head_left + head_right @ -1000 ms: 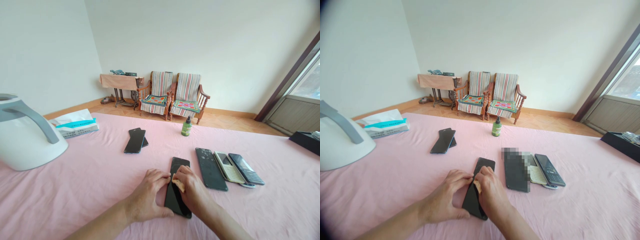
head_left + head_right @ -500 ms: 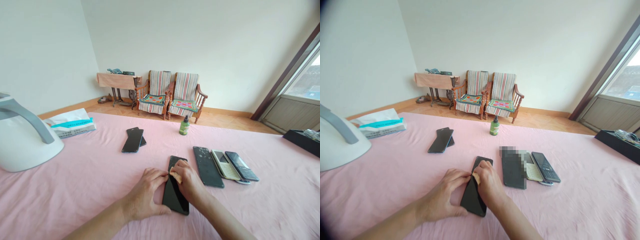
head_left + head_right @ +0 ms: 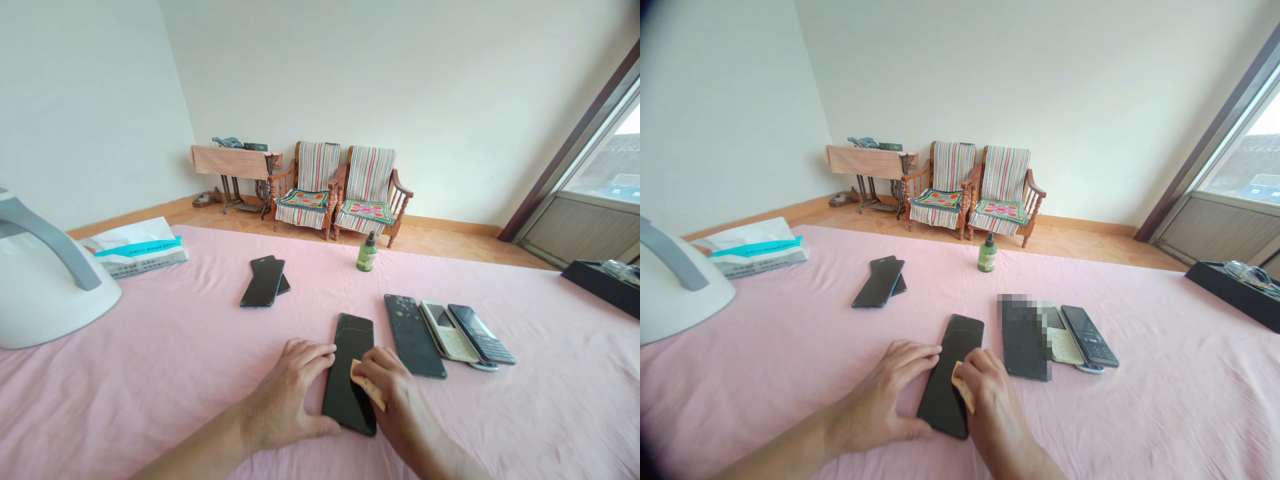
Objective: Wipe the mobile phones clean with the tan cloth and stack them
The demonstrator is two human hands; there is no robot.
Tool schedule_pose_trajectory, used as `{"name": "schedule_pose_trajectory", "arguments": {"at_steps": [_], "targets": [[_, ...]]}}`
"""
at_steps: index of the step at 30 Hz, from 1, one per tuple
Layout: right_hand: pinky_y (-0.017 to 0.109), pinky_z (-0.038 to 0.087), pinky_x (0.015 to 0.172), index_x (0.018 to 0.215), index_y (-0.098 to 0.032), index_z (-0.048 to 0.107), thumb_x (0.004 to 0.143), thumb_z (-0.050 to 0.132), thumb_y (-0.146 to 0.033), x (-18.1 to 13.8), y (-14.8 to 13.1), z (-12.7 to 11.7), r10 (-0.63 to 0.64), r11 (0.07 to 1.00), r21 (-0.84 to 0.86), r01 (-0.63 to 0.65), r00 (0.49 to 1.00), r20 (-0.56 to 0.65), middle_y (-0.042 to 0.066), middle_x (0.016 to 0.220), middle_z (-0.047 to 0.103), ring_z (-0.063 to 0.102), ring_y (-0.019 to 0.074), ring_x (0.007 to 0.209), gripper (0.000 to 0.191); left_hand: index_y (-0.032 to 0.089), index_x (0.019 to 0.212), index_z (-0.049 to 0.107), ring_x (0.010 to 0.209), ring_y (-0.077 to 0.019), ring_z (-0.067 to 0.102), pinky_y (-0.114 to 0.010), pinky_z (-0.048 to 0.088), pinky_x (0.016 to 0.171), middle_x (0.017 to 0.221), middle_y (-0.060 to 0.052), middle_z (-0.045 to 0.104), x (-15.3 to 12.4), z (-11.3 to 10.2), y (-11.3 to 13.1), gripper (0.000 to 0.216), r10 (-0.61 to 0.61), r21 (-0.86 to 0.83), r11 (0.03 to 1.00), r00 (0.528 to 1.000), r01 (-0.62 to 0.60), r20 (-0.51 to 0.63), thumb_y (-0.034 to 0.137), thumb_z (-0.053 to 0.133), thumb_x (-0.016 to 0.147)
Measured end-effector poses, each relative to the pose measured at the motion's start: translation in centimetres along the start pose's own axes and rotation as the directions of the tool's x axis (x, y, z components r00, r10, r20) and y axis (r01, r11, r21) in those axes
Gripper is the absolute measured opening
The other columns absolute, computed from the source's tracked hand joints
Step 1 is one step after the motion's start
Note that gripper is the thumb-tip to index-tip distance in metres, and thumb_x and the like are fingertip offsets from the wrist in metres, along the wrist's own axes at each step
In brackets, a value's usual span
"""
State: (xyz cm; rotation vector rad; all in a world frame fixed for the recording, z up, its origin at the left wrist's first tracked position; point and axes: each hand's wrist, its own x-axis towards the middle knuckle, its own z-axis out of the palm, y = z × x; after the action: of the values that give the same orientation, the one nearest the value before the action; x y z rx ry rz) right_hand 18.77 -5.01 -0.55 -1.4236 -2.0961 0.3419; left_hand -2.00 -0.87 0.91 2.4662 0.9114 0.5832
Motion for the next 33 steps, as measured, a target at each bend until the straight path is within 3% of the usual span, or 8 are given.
{"name": "schedule_pose_trajectory", "arguments": {"at_steps": [8, 16, 24, 33], "targets": [[0.028, 0.040, 0.072, 0.078, -0.015, 0.066, 0.084, 0.048, -0.003, 6.9, 3.0, 0.3, 0.072, 0.991, -0.101, -0.087, 0.987, -0.144, 0.006, 0.079, 0.058, 0.053, 0.0191, 0.080, 0.023, 0.014, 0.120, 0.059, 0.112, -0.0341, 0.051, -0.051, 0.036, 0.097, 0.124, -0.017, 0.058, 0.0, 0.1, 0.1, 0.077, 0.005, 0.010, 1.000, 1.000, -0.005, 0.000, 0.060, 0.074, 0.061], [0.024, 0.039, 0.066, 0.072, -0.018, 0.065, 0.082, 0.052, -0.004, 6.3, 2.2, 1.2, 0.016, 0.995, -0.098, -0.023, 0.997, -0.072, 0.003, 0.075, 0.058, 0.054, 0.0158, 0.076, 0.021, 0.017, 0.120, 0.059, 0.111, -0.0334, 0.052, -0.050, 0.037, 0.096, 0.123, -0.016, 0.058, 0.2, -0.2, 0.3, 0.073, -0.009, -0.029, 1.000, 1.000, 0.009, 0.020, 0.059, 0.073, 0.062], [0.027, 0.038, 0.073, 0.084, -0.016, 0.069, 0.081, 0.044, 0.001, 8.8, 3.0, 1.7, 0.074, 0.974, -0.206, -0.095, 0.991, -0.108, 0.008, 0.084, 0.060, 0.052, 0.0196, 0.086, 0.030, 0.015, 0.119, 0.059, 0.112, -0.0332, 0.051, -0.049, 0.037, 0.097, 0.124, -0.016, 0.058, 0.0, 0.1, 0.2, 0.074, -0.007, -0.015, 1.000, 1.000, 0.008, 0.007, 0.059, 0.074, 0.062], [0.029, 0.035, 0.065, 0.066, -0.014, 0.065, 0.074, 0.046, 0.002, 7.5, 4.6, -1.0, 0.153, 0.926, -0.338, -0.169, 0.986, -0.073, 0.010, 0.072, 0.058, 0.051, 0.0209, 0.075, 0.027, 0.013, 0.118, 0.060, 0.110, -0.0349, 0.052, -0.052, 0.038, 0.095, 0.122, -0.018, 0.059, 0.2, 0.1, 0.2, 0.076, 0.018, -0.003, 1.000, 1.000, -0.018, 0.001, 0.060, 0.074, 0.060]]}}
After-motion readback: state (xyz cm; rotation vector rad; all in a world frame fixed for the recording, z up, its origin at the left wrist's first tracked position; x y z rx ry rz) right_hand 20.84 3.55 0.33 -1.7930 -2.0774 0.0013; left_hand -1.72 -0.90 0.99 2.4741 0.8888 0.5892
